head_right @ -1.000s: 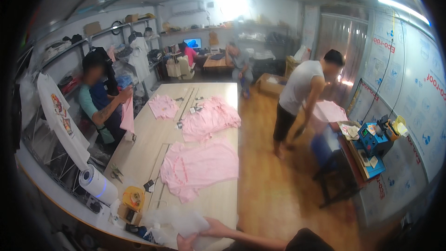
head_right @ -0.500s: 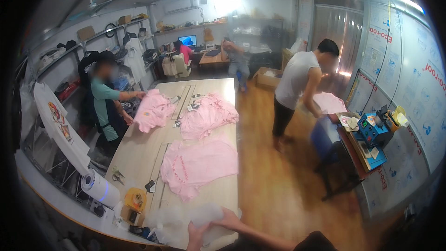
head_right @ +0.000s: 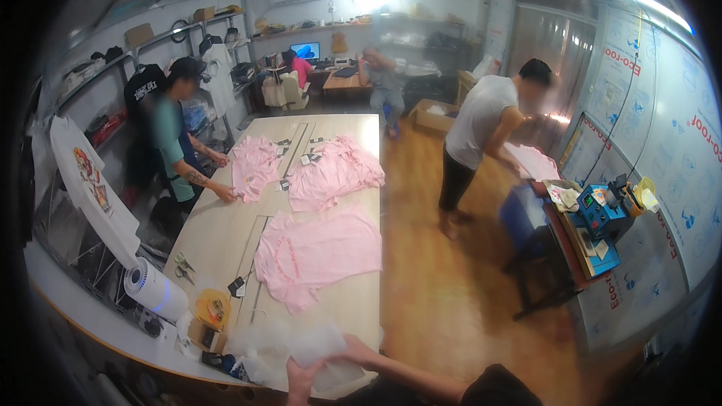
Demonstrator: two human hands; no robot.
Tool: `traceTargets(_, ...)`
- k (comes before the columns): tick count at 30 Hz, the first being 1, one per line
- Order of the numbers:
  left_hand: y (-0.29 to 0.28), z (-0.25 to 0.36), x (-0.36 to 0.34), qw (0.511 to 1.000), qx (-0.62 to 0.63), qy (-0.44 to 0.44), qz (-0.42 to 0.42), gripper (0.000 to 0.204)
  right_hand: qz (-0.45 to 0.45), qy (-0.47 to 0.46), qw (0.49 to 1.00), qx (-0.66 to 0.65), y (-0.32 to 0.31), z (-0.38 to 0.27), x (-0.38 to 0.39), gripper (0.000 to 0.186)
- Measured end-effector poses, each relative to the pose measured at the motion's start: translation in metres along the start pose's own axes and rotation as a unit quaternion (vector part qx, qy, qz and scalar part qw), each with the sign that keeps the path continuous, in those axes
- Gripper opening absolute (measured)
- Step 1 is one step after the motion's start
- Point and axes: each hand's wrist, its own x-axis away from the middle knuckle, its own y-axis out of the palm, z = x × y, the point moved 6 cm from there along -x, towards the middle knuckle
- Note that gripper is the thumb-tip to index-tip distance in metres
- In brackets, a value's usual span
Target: The person uses scissors to cut a translucent sheet into smaller pieces at a work table. They repeatedly trim the sheet and place the cut pieces on the table while coworkers handle pink t-shirts nearby.
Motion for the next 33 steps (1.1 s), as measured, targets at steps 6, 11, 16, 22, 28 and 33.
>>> traceTargets(6, -0.001, 0.006, 0.009, 1.000, -0.017, -0.019, 0.004, 0.046, -0.014, 0.013, 1.000, 0.011, 0.005, -0.005, 0.006, 0.068)
traceTargets(11, -0.002, -0.011, 0.008, 0.999, 0.016, -0.025, 0.018, 0.044, 0.000, 0.014, 0.998, 0.055, 0.008, -0.021, 0.016, 0.061)
traceTargets(16, 0.005, -0.006, 0.000, 0.999, -0.042, 0.010, -0.010, 0.041, 0.028, 0.033, 0.999, -0.032, -0.007, 0.001, 0.013, 0.062)
traceTargets(22, 0.014, -0.004, 0.001, 0.998, -0.042, -0.011, -0.040, 0.042, 0.038, 0.020, 0.997, -0.069, -0.012, 0.006, 0.024, 0.059)
traceTargets(28, 0.010, -0.020, 0.009, 0.999, -0.031, -0.026, -0.023, 0.045, 0.049, -0.015, 0.999, -0.009, -0.013, 0.016, 0.026, 0.060)
traceTargets(33, 0.009, -0.014, 0.024, 0.996, 0.050, -0.074, -0.001, 0.049, 0.018, -0.041, 0.998, 0.037, -0.004, 0.024, 0.020, 0.064)
